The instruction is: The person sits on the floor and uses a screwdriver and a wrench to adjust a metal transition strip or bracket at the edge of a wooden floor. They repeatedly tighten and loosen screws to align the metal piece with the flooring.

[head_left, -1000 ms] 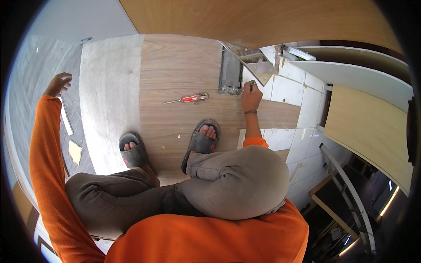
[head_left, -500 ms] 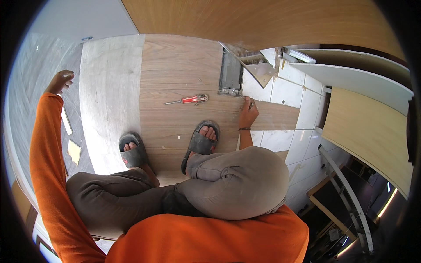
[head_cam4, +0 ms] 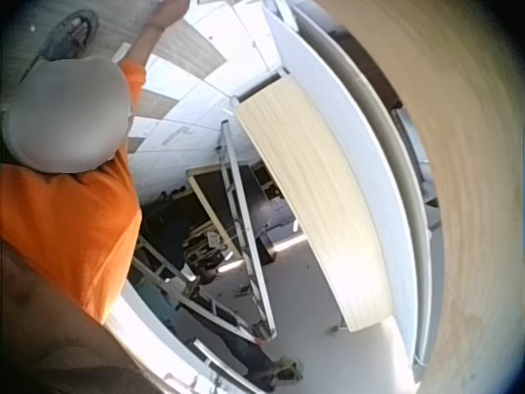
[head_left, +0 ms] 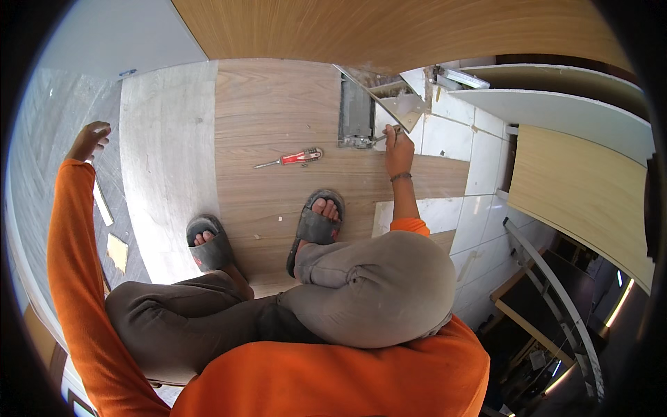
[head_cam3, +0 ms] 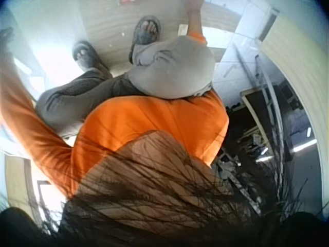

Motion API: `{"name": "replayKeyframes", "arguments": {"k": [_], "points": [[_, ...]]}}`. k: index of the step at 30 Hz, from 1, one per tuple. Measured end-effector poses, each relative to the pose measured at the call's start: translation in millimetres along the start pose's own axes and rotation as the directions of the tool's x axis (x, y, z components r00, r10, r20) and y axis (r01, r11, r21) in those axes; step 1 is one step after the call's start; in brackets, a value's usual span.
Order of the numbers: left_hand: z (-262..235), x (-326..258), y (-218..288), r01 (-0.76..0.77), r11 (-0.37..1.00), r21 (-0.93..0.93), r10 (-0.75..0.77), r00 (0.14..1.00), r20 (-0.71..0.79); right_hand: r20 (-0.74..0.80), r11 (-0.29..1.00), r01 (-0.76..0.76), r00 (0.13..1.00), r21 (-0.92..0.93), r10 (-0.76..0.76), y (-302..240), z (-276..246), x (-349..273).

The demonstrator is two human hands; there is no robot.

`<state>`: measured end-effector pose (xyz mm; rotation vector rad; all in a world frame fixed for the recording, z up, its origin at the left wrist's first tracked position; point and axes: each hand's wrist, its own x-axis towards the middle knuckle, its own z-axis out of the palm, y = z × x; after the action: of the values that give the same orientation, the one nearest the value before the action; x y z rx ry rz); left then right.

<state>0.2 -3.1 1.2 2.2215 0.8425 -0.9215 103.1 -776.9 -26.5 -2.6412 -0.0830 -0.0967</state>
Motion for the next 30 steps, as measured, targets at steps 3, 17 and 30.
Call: {"name": "replayKeyframes", "arguments": {"k": [3, 17, 30], "points": [[1.0, -0.9, -0.7, -0.001, 1.000, -0.030, 0.002, 1.000, 0.006, 0.083, 1.000, -0.007, 0.997, -0.001, 0.007, 2.5, -0.3, 13.6], [-3.3, 0.2, -8.9, -0.017, 1.000, -0.022, 0.018, 0.999, 0.032, 0.400, 0.995, -0.043, 0.914, -0.091, 0.076, 21.4, 12.4, 65.3], [0.1, -8.4, -2.2, 0.032, 0.999, 0.000, -0.032, 0.999, -0.041, 0.440, 0.998, -0.054, 0.895, -0.038, 0.065, 31.3, 26.6, 63.3]]}}
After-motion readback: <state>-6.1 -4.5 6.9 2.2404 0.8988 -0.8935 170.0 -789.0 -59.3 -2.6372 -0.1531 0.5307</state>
